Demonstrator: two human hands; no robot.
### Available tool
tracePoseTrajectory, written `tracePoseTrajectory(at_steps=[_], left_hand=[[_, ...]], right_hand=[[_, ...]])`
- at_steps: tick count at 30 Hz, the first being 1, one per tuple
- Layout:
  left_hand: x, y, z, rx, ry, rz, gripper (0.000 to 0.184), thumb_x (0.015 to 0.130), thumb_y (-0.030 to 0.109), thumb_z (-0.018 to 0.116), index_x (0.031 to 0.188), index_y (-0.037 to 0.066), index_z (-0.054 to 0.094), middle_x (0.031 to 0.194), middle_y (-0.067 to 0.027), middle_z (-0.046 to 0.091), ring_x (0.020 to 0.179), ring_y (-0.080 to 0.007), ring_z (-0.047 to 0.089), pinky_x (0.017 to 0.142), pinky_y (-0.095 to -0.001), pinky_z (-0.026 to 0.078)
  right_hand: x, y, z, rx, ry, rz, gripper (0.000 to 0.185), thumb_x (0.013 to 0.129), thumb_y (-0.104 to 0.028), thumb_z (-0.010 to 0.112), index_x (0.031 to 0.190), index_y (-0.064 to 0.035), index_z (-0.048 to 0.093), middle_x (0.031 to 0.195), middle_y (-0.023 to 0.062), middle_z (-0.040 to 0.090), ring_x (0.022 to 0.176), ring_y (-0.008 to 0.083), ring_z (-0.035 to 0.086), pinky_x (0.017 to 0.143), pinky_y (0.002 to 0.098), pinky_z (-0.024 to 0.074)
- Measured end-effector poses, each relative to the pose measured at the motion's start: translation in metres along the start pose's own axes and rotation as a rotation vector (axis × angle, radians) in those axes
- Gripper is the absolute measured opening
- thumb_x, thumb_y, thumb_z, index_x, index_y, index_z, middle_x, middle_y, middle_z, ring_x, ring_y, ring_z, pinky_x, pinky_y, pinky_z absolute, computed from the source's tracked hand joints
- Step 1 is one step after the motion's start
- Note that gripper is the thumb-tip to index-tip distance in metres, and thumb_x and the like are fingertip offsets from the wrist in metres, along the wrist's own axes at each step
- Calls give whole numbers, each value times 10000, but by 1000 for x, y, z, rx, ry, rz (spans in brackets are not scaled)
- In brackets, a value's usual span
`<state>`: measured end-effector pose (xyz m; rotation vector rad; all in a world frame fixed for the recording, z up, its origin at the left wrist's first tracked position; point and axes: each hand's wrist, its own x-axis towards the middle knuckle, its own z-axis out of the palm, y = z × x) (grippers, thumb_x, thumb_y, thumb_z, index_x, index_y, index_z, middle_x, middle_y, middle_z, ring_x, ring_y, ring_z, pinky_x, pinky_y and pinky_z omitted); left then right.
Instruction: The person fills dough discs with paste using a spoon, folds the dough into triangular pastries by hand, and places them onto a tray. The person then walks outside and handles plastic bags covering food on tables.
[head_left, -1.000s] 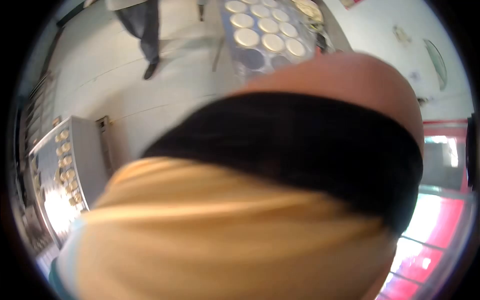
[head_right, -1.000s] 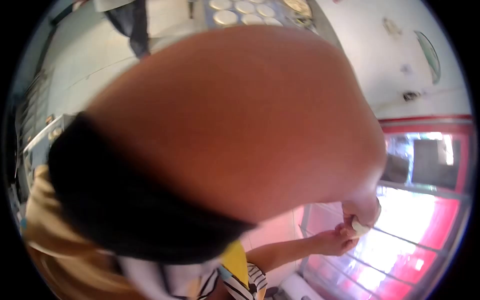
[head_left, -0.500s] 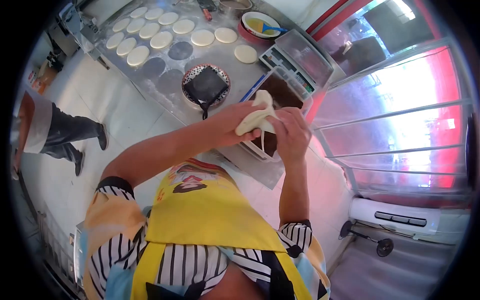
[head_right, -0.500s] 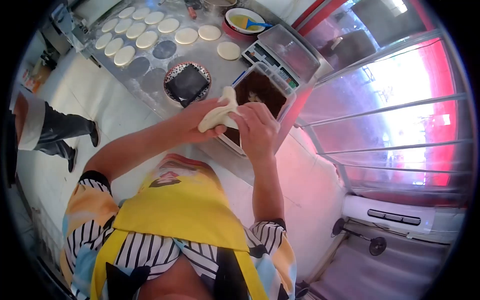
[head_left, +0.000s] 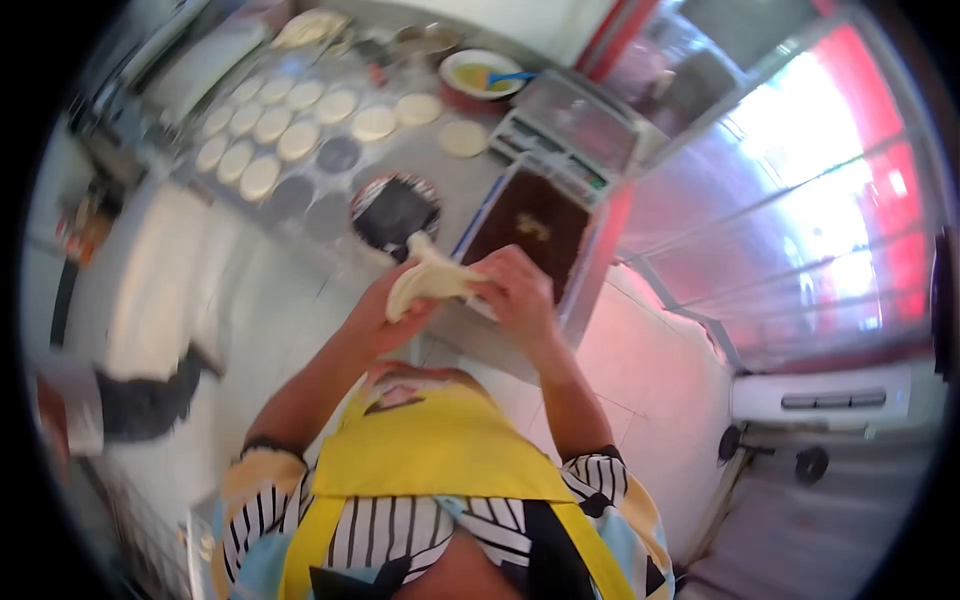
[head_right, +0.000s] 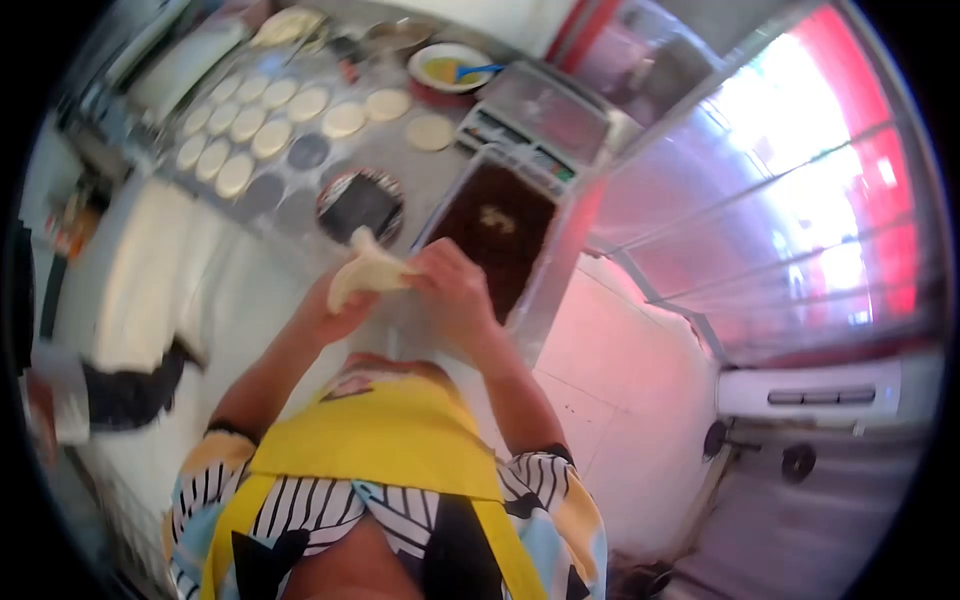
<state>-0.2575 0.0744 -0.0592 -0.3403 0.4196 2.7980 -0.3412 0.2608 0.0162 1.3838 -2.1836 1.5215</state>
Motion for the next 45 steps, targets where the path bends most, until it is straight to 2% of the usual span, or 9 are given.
tracePoseTrajectory(at_steps=[8,11,12,14,17,19,22,25,45], left_hand=[[-7,-5,28,-98,-55,-81,360,981,361,407,1157,64,511,880,-67,581,629,-149,524,427,-210,426],[10,-11,5,18,16,63,366,974,353,427,1196,70,497,938,-62,585,699,-156,560,456,-212,435],[25,-10,-15,-11,-206,131,389,961,348,456,1244,82,476,1061,-77,581,877,-182,581,612,-283,508],[28,-24,40,92,-148,374,394,957,273,481,1305,93,437,1197,-84,536,1080,-211,528,845,-347,483],[19,-40,80,93,-383,463,654,938,320,501,1460,100,175,1382,-90,397,1260,-242,415,1059,-425,324],[7,-34,82,-14,-452,302,717,927,397,514,1461,80,156,1394,-107,381,1270,-254,408,1077,-461,304],[-9,-22,65,-87,-413,78,583,950,358,491,1386,12,318,1320,-147,451,1218,-271,466,1051,-489,358],[-16,-33,47,202,54,202,460,972,300,455,1312,-6,410,1236,-141,515,1147,-252,527,1005,-446,431],[-204,-27,-4,178,143,590,376,930,318,545,1192,55,488,1184,-116,552,1114,-236,548,974,-385,460]], right_hand=[[-13,10,-16,250,52,195,237,727,-10,728,940,-3,625,873,60,562,736,138,567,606,244,464],[-10,1,-21,127,326,257,301,719,-24,737,985,-12,597,909,59,557,766,142,564,621,240,467],[-7,-8,-24,99,266,255,295,729,-25,720,992,-23,587,908,68,549,754,174,560,620,256,470],[-7,-25,-22,85,95,255,283,749,-27,686,1006,-44,568,904,88,533,731,237,551,619,288,474],[1,-22,5,-50,272,107,262,724,-53,706,955,-30,583,870,101,544,746,258,564,618,314,480],[-2,-16,-9,51,220,143,252,697,-102,722,901,-24,597,846,105,566,766,274,579,627,350,483],[-8,9,-8,-86,53,-187,237,673,-101,726,859,-23,603,824,98,585,747,275,587,622,357,479],[-7,6,7,-78,-40,-207,225,663,-53,712,857,-23,602,834,89,594,725,268,583,615,358,474],[-17,-78,131,272,-373,-233,171,728,-5,708,879,-13,627,790,88,575,612,224,555,540,307,448]])
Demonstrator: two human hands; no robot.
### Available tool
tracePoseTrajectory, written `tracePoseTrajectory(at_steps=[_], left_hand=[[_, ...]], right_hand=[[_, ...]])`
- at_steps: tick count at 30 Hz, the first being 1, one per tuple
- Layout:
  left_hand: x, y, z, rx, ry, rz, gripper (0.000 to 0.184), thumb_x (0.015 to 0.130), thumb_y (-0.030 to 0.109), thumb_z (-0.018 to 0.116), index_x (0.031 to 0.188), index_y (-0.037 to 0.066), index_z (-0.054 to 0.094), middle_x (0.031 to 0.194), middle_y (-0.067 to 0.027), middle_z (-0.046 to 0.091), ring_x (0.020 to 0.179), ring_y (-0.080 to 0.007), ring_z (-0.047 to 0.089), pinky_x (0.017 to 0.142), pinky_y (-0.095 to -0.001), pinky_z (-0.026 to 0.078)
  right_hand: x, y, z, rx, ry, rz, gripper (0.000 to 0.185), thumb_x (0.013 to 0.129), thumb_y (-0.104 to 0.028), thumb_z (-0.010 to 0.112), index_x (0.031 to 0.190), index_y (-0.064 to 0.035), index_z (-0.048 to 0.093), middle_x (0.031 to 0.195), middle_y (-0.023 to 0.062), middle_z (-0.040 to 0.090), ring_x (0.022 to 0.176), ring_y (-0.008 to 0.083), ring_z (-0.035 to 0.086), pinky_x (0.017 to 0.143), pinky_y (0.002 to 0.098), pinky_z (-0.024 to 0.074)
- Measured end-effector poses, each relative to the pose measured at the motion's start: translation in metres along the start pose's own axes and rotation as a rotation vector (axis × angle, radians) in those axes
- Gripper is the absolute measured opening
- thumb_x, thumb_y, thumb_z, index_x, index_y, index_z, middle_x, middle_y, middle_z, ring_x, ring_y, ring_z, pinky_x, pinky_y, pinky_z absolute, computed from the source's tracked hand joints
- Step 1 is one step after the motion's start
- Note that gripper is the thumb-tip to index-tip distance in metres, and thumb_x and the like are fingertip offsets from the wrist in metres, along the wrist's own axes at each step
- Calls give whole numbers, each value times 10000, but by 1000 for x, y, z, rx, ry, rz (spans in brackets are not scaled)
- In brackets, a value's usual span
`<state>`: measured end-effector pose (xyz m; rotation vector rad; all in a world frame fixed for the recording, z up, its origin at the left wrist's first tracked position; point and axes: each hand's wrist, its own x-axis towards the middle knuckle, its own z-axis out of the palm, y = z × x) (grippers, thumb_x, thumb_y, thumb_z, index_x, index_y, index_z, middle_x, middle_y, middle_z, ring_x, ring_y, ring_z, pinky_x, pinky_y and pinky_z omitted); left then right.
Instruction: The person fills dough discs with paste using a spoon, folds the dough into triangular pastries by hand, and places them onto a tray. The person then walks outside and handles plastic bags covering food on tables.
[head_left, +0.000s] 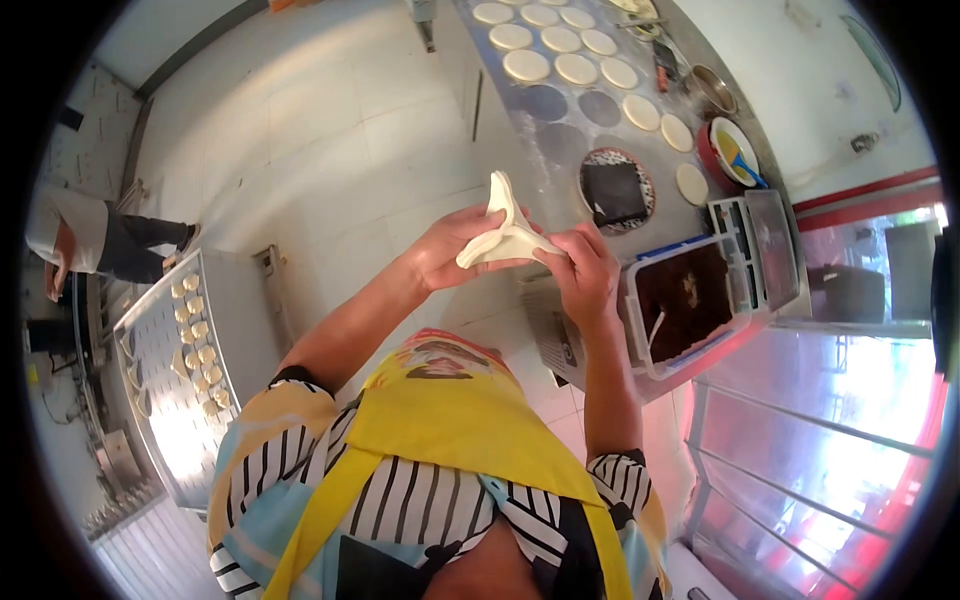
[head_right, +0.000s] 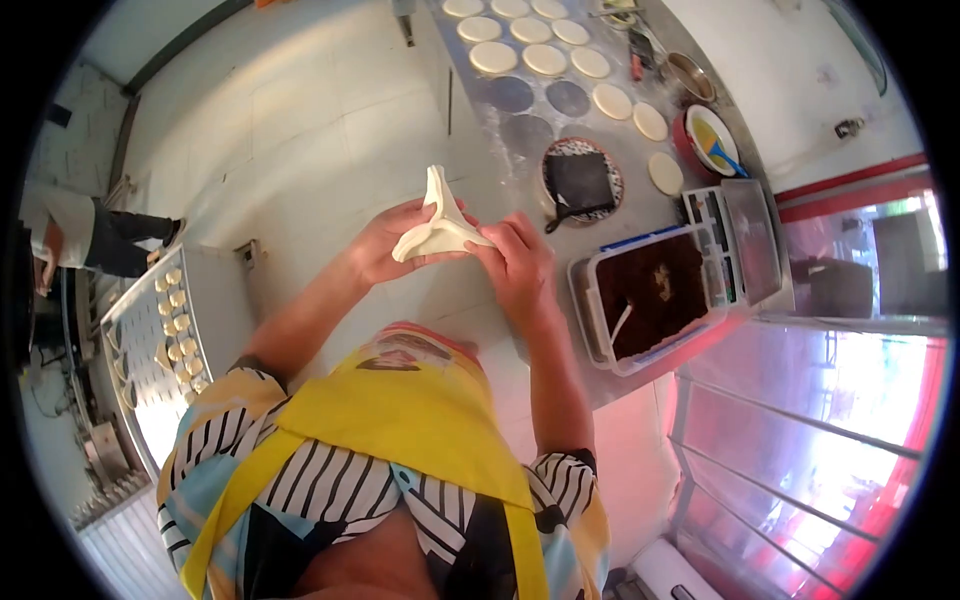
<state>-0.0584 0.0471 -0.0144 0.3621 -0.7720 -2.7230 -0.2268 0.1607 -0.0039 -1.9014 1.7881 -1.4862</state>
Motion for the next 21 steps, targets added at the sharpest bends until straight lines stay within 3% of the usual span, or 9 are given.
tracePoseTrajectory(at_steps=[5,8,9,11,15,16,18,19,21], left_hand=[[-43,21,-43,-14,-59,118,356,925,320,554,1167,66,494,1188,-113,546,1103,-230,551,972,-375,465],[-71,26,-61,-87,158,125,345,926,312,556,1160,67,491,1207,-111,528,1142,-232,520,995,-390,444],[-76,27,-64,-100,191,219,379,924,326,556,1187,66,473,1222,-109,514,1157,-234,506,1007,-397,429],[-89,28,-65,-123,255,407,449,919,353,558,1242,65,436,1254,-106,485,1187,-237,478,1032,-411,400],[-126,22,-56,73,59,621,788,888,468,560,1445,65,177,1378,-132,366,1252,-277,410,1080,-451,330],[-140,24,-60,-130,-35,608,796,889,469,556,1449,58,168,1386,-135,356,1258,-283,400,1081,-460,326],[-180,26,-72,-524,-226,577,812,893,471,549,1456,44,148,1401,-139,337,1271,-294,382,1083,-477,320],[-199,29,-77,-596,-206,450,677,935,393,509,1415,-4,243,1363,-146,394,1239,-288,429,1067,-469,358],[-221,15,-91,-233,90,421,561,959,319,478,1363,-35,318,1314,-157,447,1199,-276,474,1057,-447,385]], right_hand=[[10,-9,54,125,-82,39,239,724,24,712,941,-18,622,843,88,578,660,195,551,577,302,454],[17,-18,91,130,3,29,288,735,10,714,996,-25,597,891,90,569,718,192,544,620,300,455],[18,-23,101,122,96,46,347,731,-39,737,1034,-34,566,917,89,560,748,191,530,646,312,454],[11,-43,121,157,-53,98,368,723,-74,753,1029,-39,553,923,82,559,751,187,529,640,319,453],[12,-89,162,151,-109,129,394,710,-129,778,1007,-37,536,859,93,556,724,220,533,598,317,452],[14,-94,170,149,-102,121,387,713,-129,775,1001,-35,535,842,95,554,715,229,533,589,316,451],[18,-99,175,116,-181,-102,319,704,-103,759,937,-25,557,815,95,552,712,257,546,573,344,457],[16,-102,182,111,-224,-204,298,700,-93,754,917,-23,562,819,89,555,721,258,553,578,350,459],[9,-110,200,101,-350,-309,245,681,-84,744,858,-34,581,824,66,565,767,259,568,608,378,467]])
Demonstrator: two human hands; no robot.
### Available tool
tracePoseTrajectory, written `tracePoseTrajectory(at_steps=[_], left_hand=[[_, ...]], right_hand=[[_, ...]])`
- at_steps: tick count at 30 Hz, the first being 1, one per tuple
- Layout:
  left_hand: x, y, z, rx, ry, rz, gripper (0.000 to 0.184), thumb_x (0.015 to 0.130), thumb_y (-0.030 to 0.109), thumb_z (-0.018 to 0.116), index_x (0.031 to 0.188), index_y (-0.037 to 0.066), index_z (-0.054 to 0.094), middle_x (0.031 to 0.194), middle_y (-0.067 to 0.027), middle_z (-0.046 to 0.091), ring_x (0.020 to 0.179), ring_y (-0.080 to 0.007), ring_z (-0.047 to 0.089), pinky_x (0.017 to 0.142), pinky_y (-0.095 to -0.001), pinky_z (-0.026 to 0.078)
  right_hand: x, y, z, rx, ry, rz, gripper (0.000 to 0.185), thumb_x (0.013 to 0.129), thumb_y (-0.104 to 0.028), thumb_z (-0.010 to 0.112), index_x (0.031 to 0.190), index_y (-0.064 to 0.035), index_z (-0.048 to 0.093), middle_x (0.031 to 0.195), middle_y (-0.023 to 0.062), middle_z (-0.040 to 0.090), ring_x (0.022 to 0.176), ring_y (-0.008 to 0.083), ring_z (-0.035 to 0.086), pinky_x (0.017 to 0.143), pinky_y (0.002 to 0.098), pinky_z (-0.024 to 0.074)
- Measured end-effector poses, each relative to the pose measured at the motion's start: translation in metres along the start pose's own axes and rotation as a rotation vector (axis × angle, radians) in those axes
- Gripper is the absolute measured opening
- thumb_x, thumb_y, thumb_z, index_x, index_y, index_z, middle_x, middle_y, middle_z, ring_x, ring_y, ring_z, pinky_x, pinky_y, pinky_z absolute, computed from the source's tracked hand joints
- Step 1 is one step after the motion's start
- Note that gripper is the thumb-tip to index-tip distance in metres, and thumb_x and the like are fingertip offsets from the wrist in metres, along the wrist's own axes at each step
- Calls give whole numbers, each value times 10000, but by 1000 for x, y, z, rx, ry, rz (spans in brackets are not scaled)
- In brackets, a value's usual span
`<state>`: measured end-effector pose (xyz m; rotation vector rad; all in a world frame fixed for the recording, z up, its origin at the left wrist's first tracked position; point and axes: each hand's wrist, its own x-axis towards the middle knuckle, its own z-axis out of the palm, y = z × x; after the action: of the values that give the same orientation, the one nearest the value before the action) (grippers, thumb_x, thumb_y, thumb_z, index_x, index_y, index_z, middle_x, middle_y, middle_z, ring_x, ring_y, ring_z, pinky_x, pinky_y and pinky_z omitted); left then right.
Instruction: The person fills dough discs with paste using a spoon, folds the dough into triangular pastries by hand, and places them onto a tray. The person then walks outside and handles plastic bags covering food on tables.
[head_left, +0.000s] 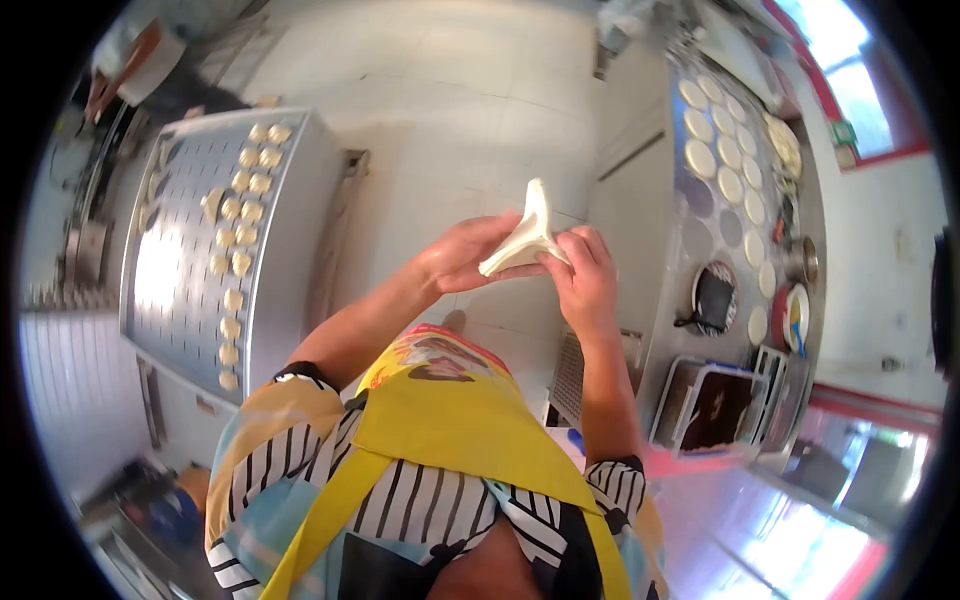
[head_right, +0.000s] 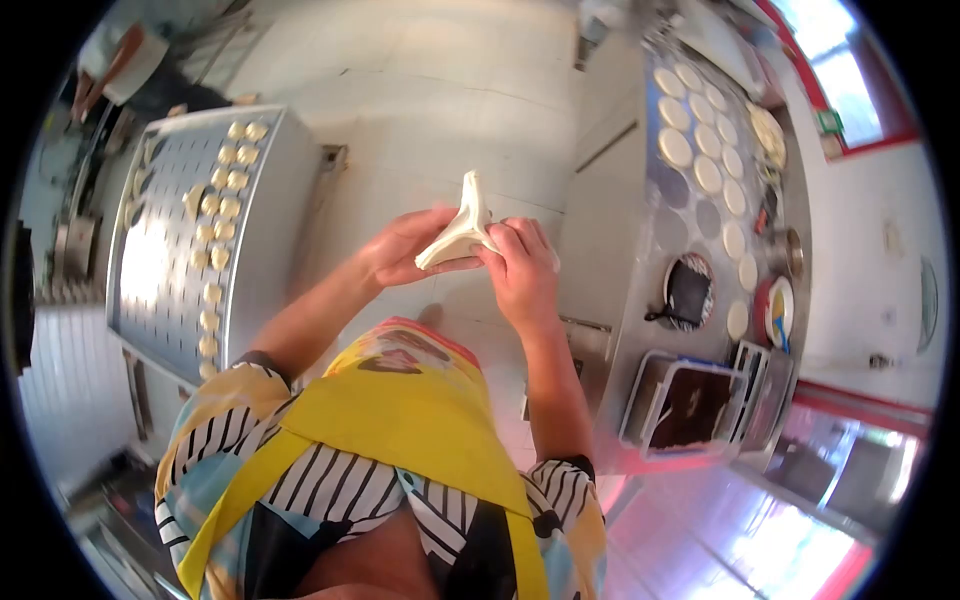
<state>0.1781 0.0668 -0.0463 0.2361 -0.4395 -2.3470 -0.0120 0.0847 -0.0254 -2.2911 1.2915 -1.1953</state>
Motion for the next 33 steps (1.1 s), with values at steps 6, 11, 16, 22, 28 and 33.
tracePoseTrajectory(at_steps=[6,11,16,22,28,33], left_hand=[[-83,-3,-6,134,341,177,342,975,166,446,1225,-67,455,1196,-171,539,1101,-246,558,1032,-413,432],[-152,12,-32,-9,438,335,337,953,155,500,1208,-61,469,1165,-160,565,1083,-244,573,1022,-404,447],[-219,36,-65,-85,415,512,313,943,164,525,1180,-39,508,1150,-147,573,1070,-237,579,1024,-408,449],[-331,104,-122,304,639,503,497,852,219,661,1248,14,440,1070,-90,582,994,-187,597,833,-319,517],[-464,173,-222,576,1007,487,479,780,64,666,1198,31,434,897,-36,572,777,-106,598,597,-247,490],[-556,214,-305,469,1244,546,466,790,21,599,1219,35,419,929,-70,584,741,-125,591,588,-250,481]], right_hand=[[4,-31,69,-4,-138,-242,221,696,-112,734,859,-57,595,840,50,571,813,258,567,643,398,472],[8,-65,130,168,-195,-219,185,726,-65,709,872,-44,597,854,72,581,757,270,588,615,390,483],[25,-103,194,268,-404,-197,199,746,-16,688,924,-25,600,855,90,582,726,280,608,577,374,497],[54,-169,325,383,-510,-249,258,745,44,658,988,-27,609,857,103,581,725,278,610,616,362,508],[84,-261,492,582,-751,-169,268,737,47,658,992,-29,631,826,89,577,731,261,605,626,351,496],[92,-309,618,725,-892,10,492,766,33,659,1230,-90,553,1045,103,569,866,223,613,681,330,526]])
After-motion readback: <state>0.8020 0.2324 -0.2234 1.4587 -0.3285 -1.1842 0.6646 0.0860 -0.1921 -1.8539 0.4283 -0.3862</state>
